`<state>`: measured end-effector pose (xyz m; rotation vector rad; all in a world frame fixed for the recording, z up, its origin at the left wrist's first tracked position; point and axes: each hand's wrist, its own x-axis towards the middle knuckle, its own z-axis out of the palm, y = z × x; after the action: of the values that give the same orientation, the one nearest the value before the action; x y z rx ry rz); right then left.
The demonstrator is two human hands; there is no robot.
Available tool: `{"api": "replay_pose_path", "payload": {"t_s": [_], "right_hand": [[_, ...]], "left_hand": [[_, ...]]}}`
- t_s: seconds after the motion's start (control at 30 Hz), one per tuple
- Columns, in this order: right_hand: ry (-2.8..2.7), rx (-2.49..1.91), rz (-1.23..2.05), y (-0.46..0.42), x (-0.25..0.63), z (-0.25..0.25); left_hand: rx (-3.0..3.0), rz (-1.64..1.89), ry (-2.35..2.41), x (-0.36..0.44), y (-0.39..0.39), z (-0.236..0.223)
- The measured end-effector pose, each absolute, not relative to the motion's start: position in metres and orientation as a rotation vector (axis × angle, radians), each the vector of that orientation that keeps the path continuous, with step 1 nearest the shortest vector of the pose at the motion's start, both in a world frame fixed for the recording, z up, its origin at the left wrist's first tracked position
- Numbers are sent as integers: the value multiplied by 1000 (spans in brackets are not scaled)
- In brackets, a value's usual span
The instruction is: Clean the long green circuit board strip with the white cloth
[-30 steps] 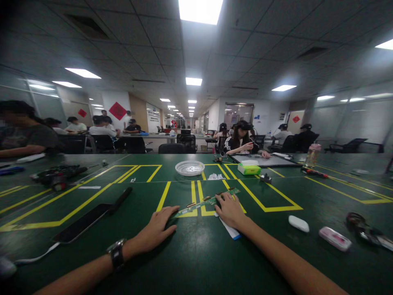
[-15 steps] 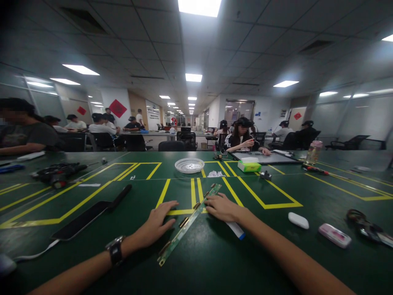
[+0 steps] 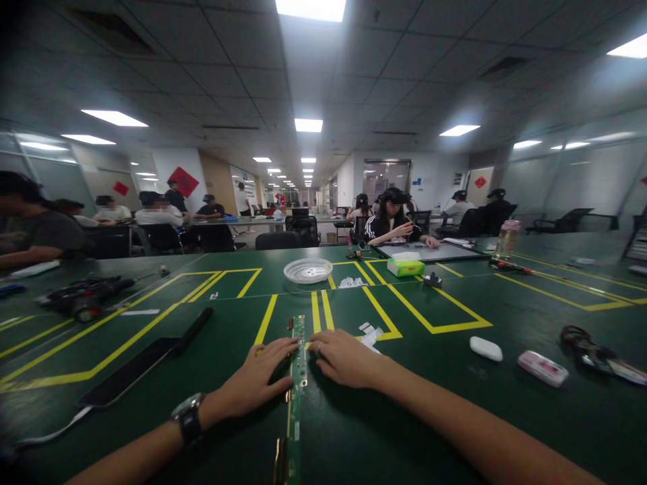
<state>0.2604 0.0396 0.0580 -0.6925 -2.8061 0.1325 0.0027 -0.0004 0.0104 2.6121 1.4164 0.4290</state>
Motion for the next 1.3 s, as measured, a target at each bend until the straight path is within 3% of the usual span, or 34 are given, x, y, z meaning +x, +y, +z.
{"api": "replay_pose_path", "payload": {"t_s": [0.13, 0.27, 0.53, 0.73, 1.03, 1.3], "right_hand": [[-2656, -1167, -109, 62, 290, 52], [-2582, -1425, -110, 71, 315, 43], [-2655, -954, 312, 56, 280, 28], [-2707, -718, 390, 39, 261, 32], [-2658, -797, 107, 51, 276, 29], [-2698, -809, 134, 52, 278, 28]], "left_hand": [[2612, 435, 1428, 2, -1, 10], [2596, 430, 1438, 2, 0, 9], [2587, 428, 1484, 3, 0, 7], [2576, 500, 1550, 4, 0, 4], [2560, 500, 1535, 2, 0, 3], [2564, 493, 1534, 2, 2, 0]]}}
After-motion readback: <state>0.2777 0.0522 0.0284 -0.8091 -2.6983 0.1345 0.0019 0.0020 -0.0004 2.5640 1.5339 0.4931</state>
